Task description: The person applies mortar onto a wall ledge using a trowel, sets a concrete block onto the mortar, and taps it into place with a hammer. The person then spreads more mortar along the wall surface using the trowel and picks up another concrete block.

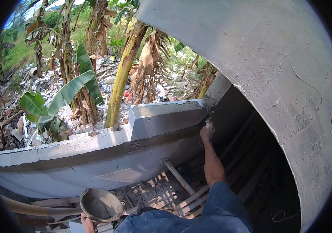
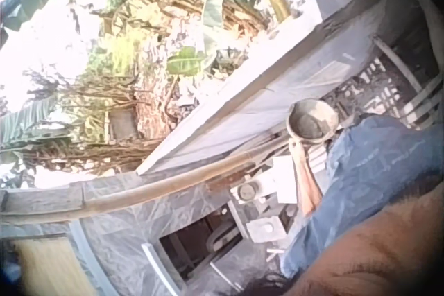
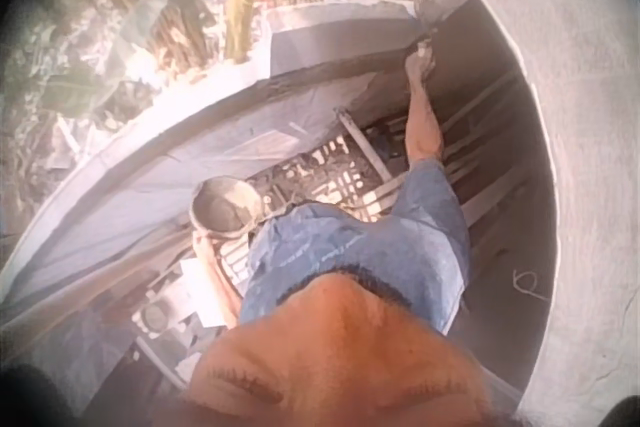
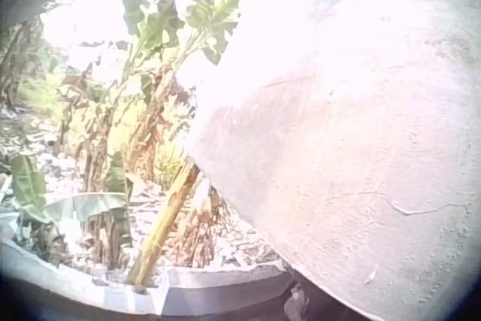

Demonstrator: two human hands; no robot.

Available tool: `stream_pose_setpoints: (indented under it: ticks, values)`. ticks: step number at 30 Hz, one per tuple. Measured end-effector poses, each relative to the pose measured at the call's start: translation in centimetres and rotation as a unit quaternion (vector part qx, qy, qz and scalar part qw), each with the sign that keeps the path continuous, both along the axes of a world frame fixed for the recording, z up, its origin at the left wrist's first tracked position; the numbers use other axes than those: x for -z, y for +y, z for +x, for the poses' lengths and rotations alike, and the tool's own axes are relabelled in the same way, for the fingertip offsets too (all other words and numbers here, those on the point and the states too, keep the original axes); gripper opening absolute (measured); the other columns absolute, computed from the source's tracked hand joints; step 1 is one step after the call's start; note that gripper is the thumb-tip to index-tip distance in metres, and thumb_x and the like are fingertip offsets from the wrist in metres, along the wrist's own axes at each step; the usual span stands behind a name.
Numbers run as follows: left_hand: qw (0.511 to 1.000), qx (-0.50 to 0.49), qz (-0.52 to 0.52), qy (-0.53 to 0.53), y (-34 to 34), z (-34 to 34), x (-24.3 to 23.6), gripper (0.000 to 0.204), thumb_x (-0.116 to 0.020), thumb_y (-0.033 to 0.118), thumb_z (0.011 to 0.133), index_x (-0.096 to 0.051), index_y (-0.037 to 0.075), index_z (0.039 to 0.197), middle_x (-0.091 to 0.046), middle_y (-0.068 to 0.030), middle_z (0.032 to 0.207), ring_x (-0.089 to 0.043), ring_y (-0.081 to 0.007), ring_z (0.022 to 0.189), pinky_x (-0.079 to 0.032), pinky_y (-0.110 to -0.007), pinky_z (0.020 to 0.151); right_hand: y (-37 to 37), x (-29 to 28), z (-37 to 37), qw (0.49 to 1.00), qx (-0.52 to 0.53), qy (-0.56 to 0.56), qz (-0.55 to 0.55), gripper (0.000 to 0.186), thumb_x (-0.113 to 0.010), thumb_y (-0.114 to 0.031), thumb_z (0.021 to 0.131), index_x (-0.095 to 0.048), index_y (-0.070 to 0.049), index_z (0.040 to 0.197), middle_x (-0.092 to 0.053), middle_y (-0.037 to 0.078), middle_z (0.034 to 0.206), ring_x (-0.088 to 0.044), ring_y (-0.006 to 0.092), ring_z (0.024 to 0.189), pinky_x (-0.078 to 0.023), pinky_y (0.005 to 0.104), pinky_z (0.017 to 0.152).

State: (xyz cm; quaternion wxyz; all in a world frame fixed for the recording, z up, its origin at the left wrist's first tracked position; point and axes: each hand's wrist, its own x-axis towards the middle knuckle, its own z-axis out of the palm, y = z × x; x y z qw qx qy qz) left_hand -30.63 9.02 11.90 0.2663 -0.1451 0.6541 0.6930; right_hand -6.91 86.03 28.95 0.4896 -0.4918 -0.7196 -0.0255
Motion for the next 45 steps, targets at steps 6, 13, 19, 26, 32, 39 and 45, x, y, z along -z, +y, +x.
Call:
stream_pose_setpoints:
  ticks: [6,13,19,26,32,39,45]
  values:
    - [1.0,-0.015,0.018,0.008,1.3,0.2,-0.4,0.022,-0.047,-0.005,0.074,-0.04,0.014,0.082,-0.047,-0.0023,0.078,-0.054,-0.0174,0.062,-0.062,-0.045,0.045,-5.5,-3.5,2.3,0.993,-0.102,-0.055,0.003,0.032,-0.057,0.001,0.078,-0.056,0.003,0.11,-0.062,0.031,0.103,-0.06,0.0514,0.1,-0.048,0.0552,0.085]
    - [0.998,0.042,0.045,-0.007,4.3,-0.7,-2.6,0.018,-0.045,-0.006,0.074,-0.041,0.011,0.077,-0.049,-0.0047,0.075,-0.055,-0.0187,0.062,-0.061,-0.044,0.048,-18.1,-4.9,2.8,0.966,-0.188,-0.134,-0.115,0.021,-0.066,-0.018,0.083,-0.064,-0.002,0.096,-0.065,0.016,0.073,-0.067,0.0395,0.07,-0.051,0.0439,0.063]
    - [0.991,0.123,0.051,-0.002,7.8,-1.8,-8.1,0.017,-0.049,-0.005,0.085,-0.046,0.011,0.083,-0.056,-0.0024,0.076,-0.058,-0.0125,0.061,-0.057,-0.029,0.05,-31.9,-5.8,-2.4,0.702,-0.408,0.117,-0.572,0.016,-0.06,-0.017,0.088,-0.064,-0.002,0.09,-0.054,0.001,0.065,-0.05,0.0087,0.057,-0.042,0.0263,0.055]
    - [0.977,0.203,0.052,0.043,10.0,-4.0,-14.2,0.017,-0.051,-0.007,0.079,-0.047,0.01,0.08,-0.053,-0.0019,0.077,-0.055,-0.0115,0.068,-0.049,-0.027,0.05,-39.7,0.7,-6.5,0.769,-0.486,-0.289,-0.297,0.024,-0.068,-0.023,0.086,-0.064,-0.006,0.102,-0.064,0.009,0.077,-0.061,0.0284,0.064,-0.049,0.0405,0.061]
    - [0.949,0.297,0.019,0.1,9.6,-5.4,-17.3,0.018,-0.053,-0.005,0.077,-0.044,0.012,0.078,-0.048,0.0025,0.071,-0.049,-0.0094,0.063,-0.041,-0.025,0.049,-39.7,2.8,-9.1,0.747,-0.46,-0.478,-0.041,0.043,-0.072,-0.016,0.071,-0.063,-0.011,0.113,-0.062,0.006,0.099,-0.061,0.0266,0.095,-0.048,0.0415,0.075]
    - [0.929,0.337,0.002,0.153,10.4,-6.7,-16.9,0.018,-0.059,-0.004,0.073,-0.046,0.008,0.078,-0.043,0.0018,0.07,-0.042,-0.0118,0.068,-0.038,-0.025,0.062,-42.4,8.1,-11.3,0.708,-0.505,-0.493,-0.033,0.034,-0.071,-0.018,0.068,-0.062,-0.011,0.1,-0.062,0.006,0.098,-0.061,0.0257,0.097,-0.048,0.0411,0.08]
    - [0.935,0.327,-0.03,0.131,11.1,-6.0,-17.1,0.022,-0.055,-0.006,0.071,-0.041,0.01,0.074,-0.044,0.0021,0.069,-0.043,-0.0096,0.066,-0.036,-0.026,0.057,-48.1,11.3,-10.6,0.711,-0.587,-0.291,-0.255,0.022,-0.064,-0.018,0.075,-0.069,-0.016,0.097,-0.068,0.007,0.097,-0.067,0.033,0.092,-0.055,0.0444,0.077]
